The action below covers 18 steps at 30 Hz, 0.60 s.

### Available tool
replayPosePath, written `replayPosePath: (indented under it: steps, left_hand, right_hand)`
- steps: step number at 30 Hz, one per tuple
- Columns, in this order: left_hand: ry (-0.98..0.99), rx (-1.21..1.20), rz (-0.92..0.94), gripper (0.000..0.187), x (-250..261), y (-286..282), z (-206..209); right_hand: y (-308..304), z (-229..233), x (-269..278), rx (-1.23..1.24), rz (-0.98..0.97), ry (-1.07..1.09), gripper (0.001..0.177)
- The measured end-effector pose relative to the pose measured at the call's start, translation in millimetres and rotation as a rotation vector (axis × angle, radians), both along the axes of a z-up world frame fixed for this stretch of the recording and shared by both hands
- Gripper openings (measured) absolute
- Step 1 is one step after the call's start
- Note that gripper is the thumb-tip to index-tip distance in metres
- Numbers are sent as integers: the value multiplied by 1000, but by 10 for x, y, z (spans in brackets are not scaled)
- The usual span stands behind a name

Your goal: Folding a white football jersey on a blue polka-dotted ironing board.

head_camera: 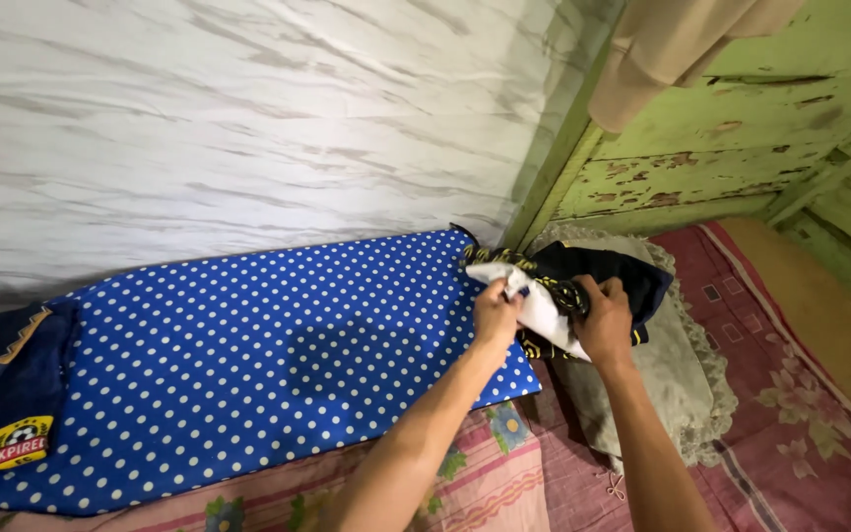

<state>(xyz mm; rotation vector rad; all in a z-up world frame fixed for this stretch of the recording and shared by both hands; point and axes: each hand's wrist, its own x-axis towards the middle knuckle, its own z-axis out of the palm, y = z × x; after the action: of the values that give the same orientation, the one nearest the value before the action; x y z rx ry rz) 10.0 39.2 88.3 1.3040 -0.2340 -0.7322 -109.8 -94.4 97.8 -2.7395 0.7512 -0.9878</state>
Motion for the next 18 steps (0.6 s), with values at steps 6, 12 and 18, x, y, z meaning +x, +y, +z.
replayPosePath:
  steps: [6, 12, 18]
  left_hand:
    - [-272, -294, 132, 20, 525, -31, -433]
    - [-76, -358, 145, 25, 947, 682, 77]
    - [-239, -362, 79, 15, 1369, 1357, 487]
  right_hand:
    - [-49, -212, 85, -93, -112, 111, 71]
    - [82, -411, 61, -36, -211, 259, 72]
    - [163, -554, -61, 101, -221, 339, 60]
